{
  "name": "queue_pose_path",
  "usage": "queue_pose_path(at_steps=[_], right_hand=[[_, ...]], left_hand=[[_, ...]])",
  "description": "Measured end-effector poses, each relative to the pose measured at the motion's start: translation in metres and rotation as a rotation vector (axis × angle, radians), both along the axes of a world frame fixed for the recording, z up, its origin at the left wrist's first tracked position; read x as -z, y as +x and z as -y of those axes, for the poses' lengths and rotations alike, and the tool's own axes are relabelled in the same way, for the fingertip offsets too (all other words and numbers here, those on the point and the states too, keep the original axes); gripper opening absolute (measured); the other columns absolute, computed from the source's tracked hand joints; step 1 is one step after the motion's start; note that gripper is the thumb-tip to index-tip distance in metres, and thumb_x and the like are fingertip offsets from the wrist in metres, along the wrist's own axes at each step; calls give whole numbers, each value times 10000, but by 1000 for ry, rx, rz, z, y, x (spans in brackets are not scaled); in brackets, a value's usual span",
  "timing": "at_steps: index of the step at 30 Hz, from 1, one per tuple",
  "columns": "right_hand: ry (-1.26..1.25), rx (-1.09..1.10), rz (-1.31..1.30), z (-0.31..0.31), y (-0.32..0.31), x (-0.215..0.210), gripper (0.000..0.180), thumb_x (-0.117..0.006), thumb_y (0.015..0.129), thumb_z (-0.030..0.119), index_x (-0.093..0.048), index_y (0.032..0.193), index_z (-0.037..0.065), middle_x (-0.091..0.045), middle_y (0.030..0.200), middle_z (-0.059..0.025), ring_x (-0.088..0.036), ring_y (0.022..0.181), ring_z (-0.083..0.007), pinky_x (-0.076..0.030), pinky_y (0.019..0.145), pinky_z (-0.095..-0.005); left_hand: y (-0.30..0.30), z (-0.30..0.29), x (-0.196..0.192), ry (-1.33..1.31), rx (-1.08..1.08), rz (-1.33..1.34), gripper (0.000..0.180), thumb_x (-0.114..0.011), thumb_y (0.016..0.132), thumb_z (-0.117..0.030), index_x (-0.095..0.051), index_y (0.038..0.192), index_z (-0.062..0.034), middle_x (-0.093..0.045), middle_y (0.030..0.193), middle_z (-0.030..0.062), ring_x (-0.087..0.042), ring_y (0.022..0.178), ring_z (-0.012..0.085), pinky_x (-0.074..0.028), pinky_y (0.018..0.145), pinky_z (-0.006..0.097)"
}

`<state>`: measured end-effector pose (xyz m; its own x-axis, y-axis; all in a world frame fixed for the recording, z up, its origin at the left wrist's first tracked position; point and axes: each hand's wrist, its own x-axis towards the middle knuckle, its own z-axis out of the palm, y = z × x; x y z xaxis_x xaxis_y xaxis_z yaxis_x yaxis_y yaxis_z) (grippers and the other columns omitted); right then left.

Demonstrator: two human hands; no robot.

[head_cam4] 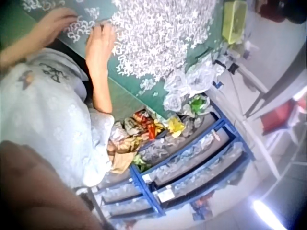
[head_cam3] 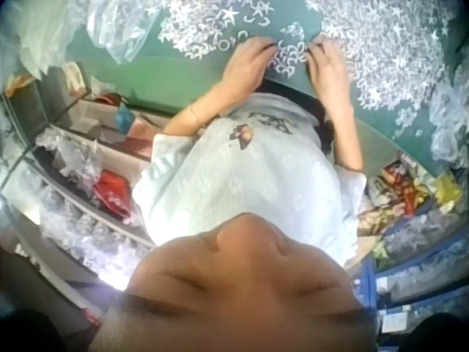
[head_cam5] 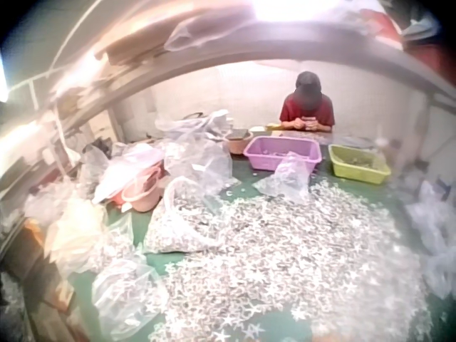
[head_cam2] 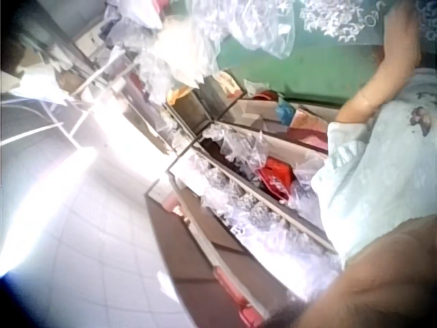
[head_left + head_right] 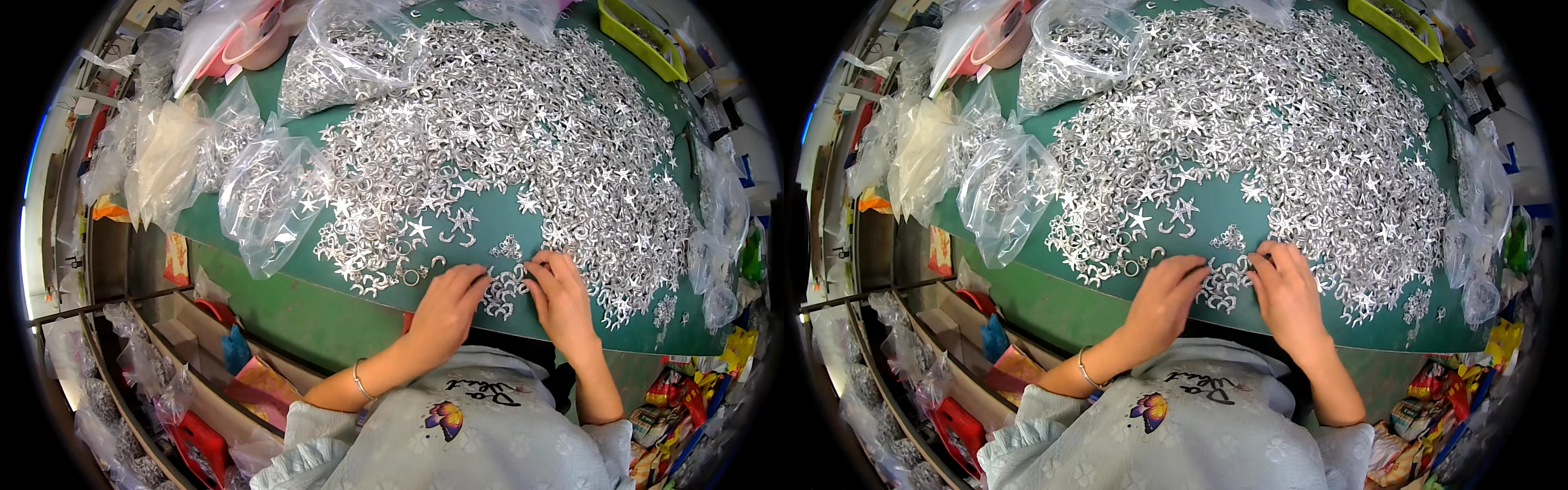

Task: The person sorts small silver star-shaped items by hand on a green worktable, picking them from a large pile and placing them into smaller groups or containers.

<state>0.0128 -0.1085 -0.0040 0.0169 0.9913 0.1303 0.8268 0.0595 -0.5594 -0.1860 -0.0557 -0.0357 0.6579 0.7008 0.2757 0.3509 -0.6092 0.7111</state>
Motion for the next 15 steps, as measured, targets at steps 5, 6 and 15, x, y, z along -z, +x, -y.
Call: queue_pose_path(at_steps=[5,6,15], right_hand=[[-91,-15,-40,11,-1,-4,283,-684,751,-13,-634,1029,-25,-557,1040,-125,-548,936,-319,-459,812,-400],[-52,-19,-54,12,-2,-3,303,-684,751,-10,-630,1048,-27,-558,1070,-134,-547,970,-331,-459,834,-404],[-15,-229,-211,37,-16,25,542,-711,732,40,-536,1241,-22,-487,1320,-177,-431,1272,-393,-395,1011,-469]], left_hand=[[4,16,3,-18,-17,40,349,-573,771,114,-593,1113,50,-554,1199,186,-568,1044,336,-461,896,404],[2,18,1,-77,-14,117,346,-568,785,120,-591,1121,47,-560,1193,188,-573,1047,324,-469,880,394],[-39,52,50,-2134,194,614,575,-376,969,-375,-488,1287,91,-526,1303,266,-540,1190,373,-410,1032,474]])
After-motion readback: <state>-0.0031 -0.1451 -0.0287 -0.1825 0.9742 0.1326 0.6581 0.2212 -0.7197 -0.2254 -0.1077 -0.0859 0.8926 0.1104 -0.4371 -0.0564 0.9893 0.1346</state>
